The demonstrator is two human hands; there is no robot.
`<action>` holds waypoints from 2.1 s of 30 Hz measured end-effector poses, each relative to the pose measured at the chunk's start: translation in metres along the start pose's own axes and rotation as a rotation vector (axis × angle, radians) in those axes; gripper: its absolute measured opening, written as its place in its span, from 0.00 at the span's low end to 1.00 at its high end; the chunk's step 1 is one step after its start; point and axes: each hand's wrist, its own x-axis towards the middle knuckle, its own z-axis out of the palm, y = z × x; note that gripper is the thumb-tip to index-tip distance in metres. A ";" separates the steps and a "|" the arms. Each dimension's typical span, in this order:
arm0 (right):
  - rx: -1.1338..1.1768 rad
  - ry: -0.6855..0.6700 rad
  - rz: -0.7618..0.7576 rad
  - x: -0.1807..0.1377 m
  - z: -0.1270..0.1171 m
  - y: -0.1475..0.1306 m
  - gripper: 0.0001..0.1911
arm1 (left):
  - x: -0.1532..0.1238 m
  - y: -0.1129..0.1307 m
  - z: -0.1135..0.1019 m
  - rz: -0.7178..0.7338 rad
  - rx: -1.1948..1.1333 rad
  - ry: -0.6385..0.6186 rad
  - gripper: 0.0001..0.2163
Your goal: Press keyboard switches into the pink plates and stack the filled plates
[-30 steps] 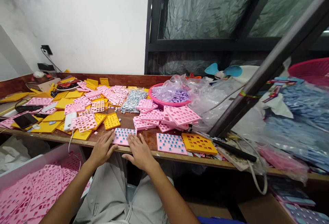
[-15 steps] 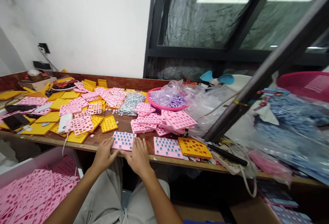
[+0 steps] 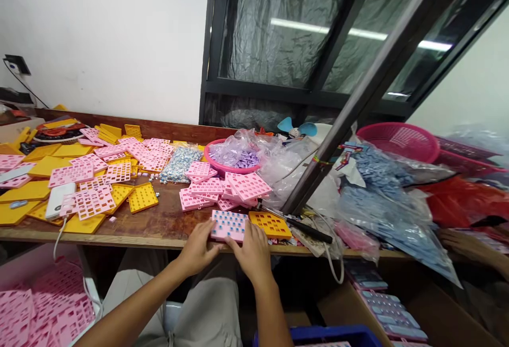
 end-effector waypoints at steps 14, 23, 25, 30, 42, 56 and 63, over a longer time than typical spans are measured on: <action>0.011 0.065 -0.178 -0.011 0.014 -0.020 0.29 | 0.190 -0.114 -0.096 -0.188 0.415 -0.029 0.27; -0.003 0.127 -0.181 0.007 0.022 -0.016 0.28 | 0.173 -0.105 -0.109 -0.196 0.498 0.004 0.15; 0.048 0.199 -0.178 0.009 0.019 -0.027 0.27 | 0.149 -0.094 -0.126 -0.133 0.524 0.112 0.11; 0.343 0.192 -0.203 0.018 0.014 -0.077 0.21 | 0.052 -0.065 -0.163 0.141 0.520 0.361 0.13; 0.567 -0.396 -0.392 0.147 0.077 -0.173 0.15 | -0.014 -0.049 -0.129 0.089 0.533 -0.195 0.19; 0.349 -0.543 -0.546 0.197 0.178 -0.219 0.18 | 0.021 -0.150 -0.212 -0.282 0.665 -0.143 0.14; 0.637 -0.423 -0.405 0.199 0.157 -0.197 0.14 | 0.111 -0.192 -0.235 -0.469 0.726 -0.068 0.11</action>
